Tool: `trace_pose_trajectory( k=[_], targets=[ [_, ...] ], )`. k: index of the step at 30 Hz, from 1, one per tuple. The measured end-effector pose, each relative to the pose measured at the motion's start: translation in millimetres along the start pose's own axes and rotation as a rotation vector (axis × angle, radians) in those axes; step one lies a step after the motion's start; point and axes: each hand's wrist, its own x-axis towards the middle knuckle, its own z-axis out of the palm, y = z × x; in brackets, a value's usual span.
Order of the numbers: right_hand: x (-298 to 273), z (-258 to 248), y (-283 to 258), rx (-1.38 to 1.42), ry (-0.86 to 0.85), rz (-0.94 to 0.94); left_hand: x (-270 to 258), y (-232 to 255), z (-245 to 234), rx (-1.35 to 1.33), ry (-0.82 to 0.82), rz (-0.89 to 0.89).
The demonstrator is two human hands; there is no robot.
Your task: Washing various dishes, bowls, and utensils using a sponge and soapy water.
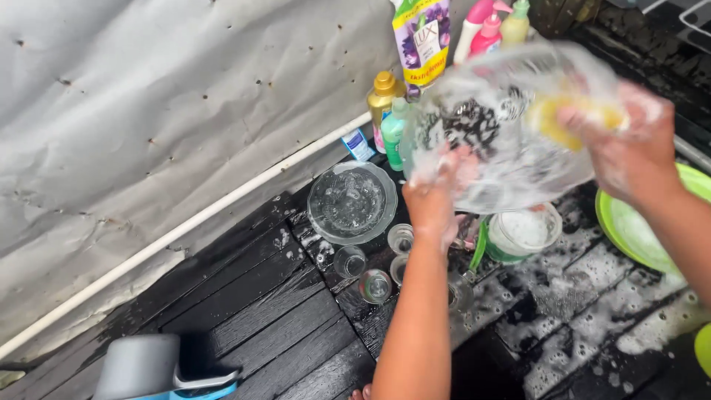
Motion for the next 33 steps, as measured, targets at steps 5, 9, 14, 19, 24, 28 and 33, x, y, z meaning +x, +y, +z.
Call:
trace_pose_trajectory(
  k=[5,9,14,19,24,28,33],
  targets=[
    [-46,65,-29,0.145,0.421,-0.495,-15,-7,48,-0.269,0.129,0.037],
    [-18,37,-21,-0.182,0.077,-0.011,-28,-6,36,-0.499,0.220,-0.048],
    [-50,48,-53,0.174,0.258,-0.101,-22,-6,32,-0.158,0.127,0.083],
    [-49,57,-50,0.109,0.329,-0.276,-29,-12,55,-0.344,0.272,0.017],
    [-29,13,-51,0.428,0.192,-0.149,-29,18,24,-0.070,0.258,-0.090],
    [-67,53,-55,0.144,0.390,-0.245,-29,-15,40,-0.020,0.221,0.057],
    [-109,73,-76,1.065,0.105,-0.029,-45,-34,43,-0.229,0.338,0.109]
  ],
)
